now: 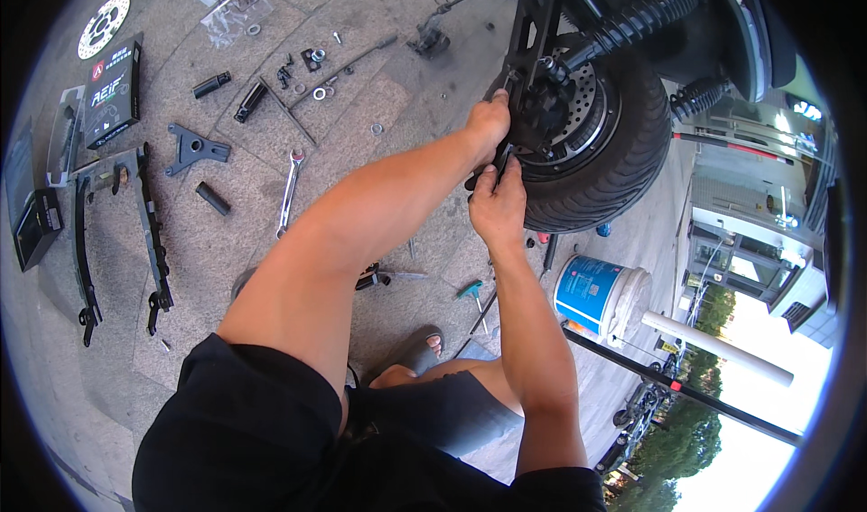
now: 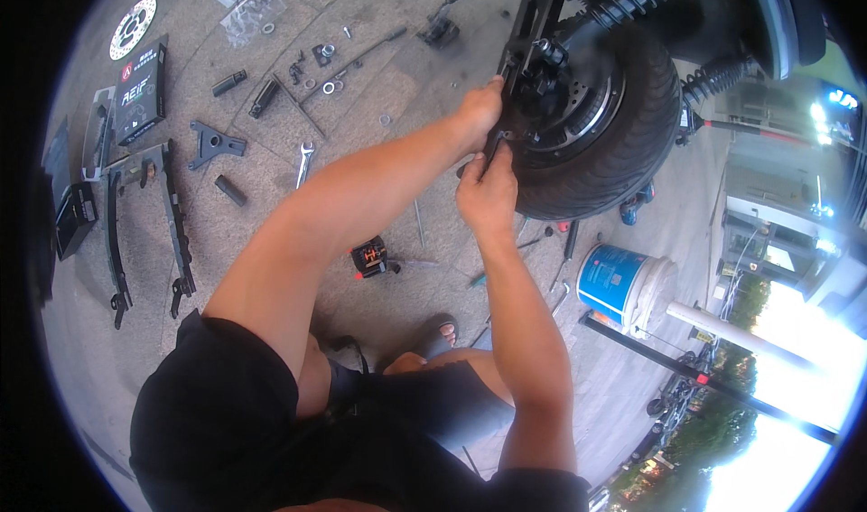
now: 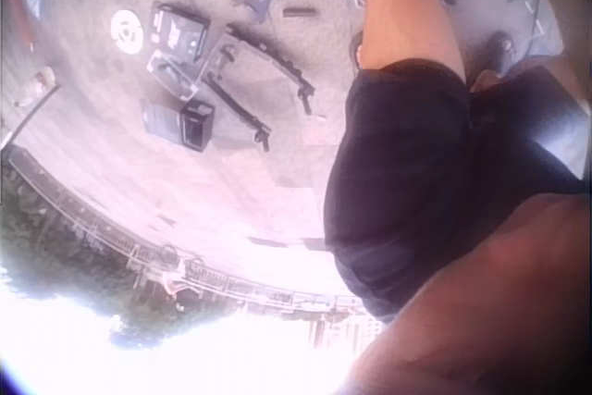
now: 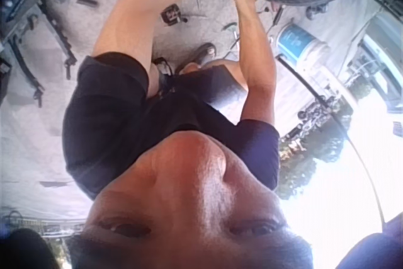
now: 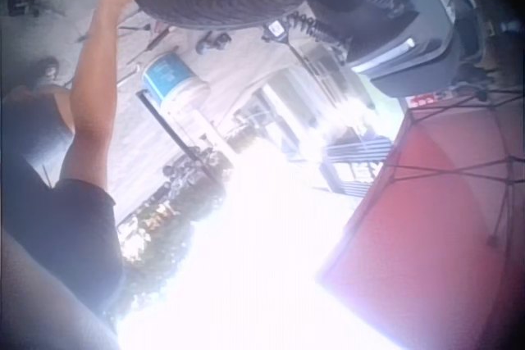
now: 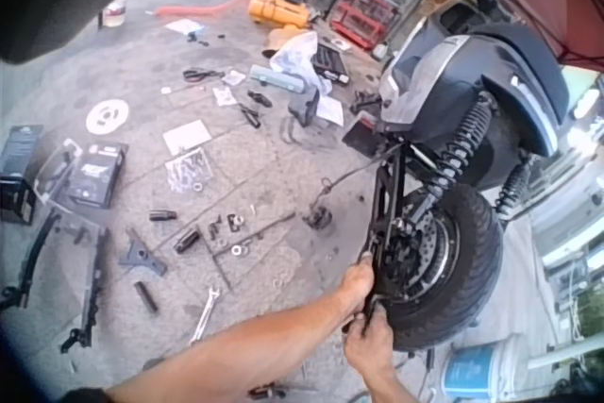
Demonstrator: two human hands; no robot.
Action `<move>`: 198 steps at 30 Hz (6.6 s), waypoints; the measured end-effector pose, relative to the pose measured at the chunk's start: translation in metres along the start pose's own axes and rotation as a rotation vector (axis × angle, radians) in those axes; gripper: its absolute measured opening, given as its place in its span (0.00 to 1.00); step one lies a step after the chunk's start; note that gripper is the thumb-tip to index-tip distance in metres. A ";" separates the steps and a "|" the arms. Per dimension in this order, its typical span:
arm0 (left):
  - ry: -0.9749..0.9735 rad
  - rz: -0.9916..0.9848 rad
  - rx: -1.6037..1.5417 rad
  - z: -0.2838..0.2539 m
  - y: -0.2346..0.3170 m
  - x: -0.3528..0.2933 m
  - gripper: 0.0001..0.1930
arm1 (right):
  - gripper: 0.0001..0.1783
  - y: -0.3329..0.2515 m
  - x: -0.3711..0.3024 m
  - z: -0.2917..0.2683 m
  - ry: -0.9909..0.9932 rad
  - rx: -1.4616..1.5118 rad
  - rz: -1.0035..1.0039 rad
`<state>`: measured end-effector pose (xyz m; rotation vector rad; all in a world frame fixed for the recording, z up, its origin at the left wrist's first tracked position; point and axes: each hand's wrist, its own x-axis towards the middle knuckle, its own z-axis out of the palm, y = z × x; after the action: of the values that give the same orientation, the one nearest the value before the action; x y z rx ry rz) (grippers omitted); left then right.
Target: The person assembles a brake caliper onto a mounting bracket and attempts to fit it onto the motorcycle wheel hub. They repeatedly adjust the caliper and bracket, then remove the assembly and reposition the wheel to continue the installation.
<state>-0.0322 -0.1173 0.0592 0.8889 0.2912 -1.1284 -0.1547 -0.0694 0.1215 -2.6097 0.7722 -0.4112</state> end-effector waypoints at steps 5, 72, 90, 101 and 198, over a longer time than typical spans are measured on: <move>0.081 0.159 -0.014 -0.003 0.003 -0.006 0.29 | 0.22 -0.005 0.000 0.006 0.023 -0.100 0.010; 0.531 0.094 1.871 -0.215 0.025 0.009 0.20 | 0.22 0.049 -0.062 -0.100 -0.680 0.047 0.088; 0.384 0.148 0.814 -0.188 0.092 0.045 0.18 | 0.22 0.021 -0.056 -0.092 -0.676 0.095 -0.010; 0.403 0.234 0.724 -0.174 0.107 0.042 0.18 | 0.23 0.015 -0.047 -0.079 -0.637 0.073 -0.080; -0.352 -0.138 0.371 -0.042 0.075 -0.059 0.16 | 0.12 0.025 0.011 -0.008 -0.257 0.939 0.671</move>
<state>0.0167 -0.0373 0.1034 0.9827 -0.1551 -1.4712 -0.1604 -0.0970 0.1190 -1.4018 0.9859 -0.1579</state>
